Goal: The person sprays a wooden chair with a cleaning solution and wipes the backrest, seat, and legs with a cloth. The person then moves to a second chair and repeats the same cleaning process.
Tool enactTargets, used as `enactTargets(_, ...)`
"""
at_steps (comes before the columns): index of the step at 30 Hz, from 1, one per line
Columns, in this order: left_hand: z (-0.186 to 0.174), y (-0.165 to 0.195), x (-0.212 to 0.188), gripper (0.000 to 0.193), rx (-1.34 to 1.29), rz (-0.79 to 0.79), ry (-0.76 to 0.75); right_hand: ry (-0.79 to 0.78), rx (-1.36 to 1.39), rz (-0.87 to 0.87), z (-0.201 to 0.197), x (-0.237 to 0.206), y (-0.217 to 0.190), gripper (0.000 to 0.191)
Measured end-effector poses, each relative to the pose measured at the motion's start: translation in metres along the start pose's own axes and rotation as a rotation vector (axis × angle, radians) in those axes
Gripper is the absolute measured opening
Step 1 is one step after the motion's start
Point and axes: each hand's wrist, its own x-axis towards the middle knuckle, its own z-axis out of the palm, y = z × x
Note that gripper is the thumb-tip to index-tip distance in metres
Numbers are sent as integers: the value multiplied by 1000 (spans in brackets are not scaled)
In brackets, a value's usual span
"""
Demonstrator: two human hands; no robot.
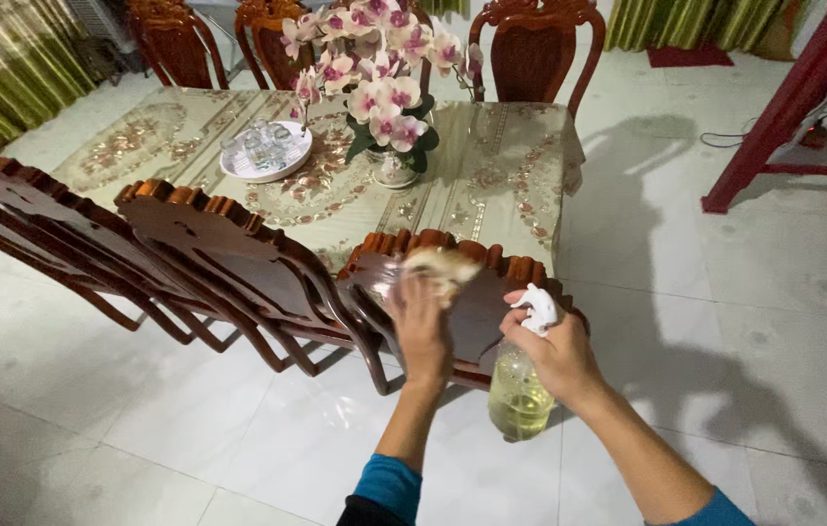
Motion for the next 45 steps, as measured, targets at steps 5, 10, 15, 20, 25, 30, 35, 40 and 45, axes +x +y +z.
enactTargets(5, -10, -37, 13, 41, -236, -656, 180, 4, -99, 74, 11, -10, 0, 27)
enactTargets(10, 11, -14, 64, 43, -672, -976, 329, 8, -50, 39, 0, 1, 12, 22)
enactTargets(15, 60, 66, 35, 38, -626, -604, 409, -60, -38, 11, -37, 23, 31, 23)
enactTargets(20, 99, 116, -30, 36, -442, -418, 168, -160, -93, 24, -91, 44, 43, 27)
enactTargets(25, 136, 156, -69, 31, -489, -588, 226, -312, -107, -13, -130, 60, 54, 32)
enactTargets(30, 133, 165, -19, 27, -460, -604, 615, -411, -136, 11, -150, 70, 59, 33)
enactTargets(35, 125, 150, 29, 27, -762, -731, 708, -535, -75, -19, -148, 79, 56, 35)
enactTargets(40, 164, 129, -17, 42, -49, -557, 715, -665, -67, -64, -121, 82, 48, 34)
enactTargets(45, 171, 76, -43, 52, -287, -721, 553, -768, -113, -179, -79, 87, 35, 31)
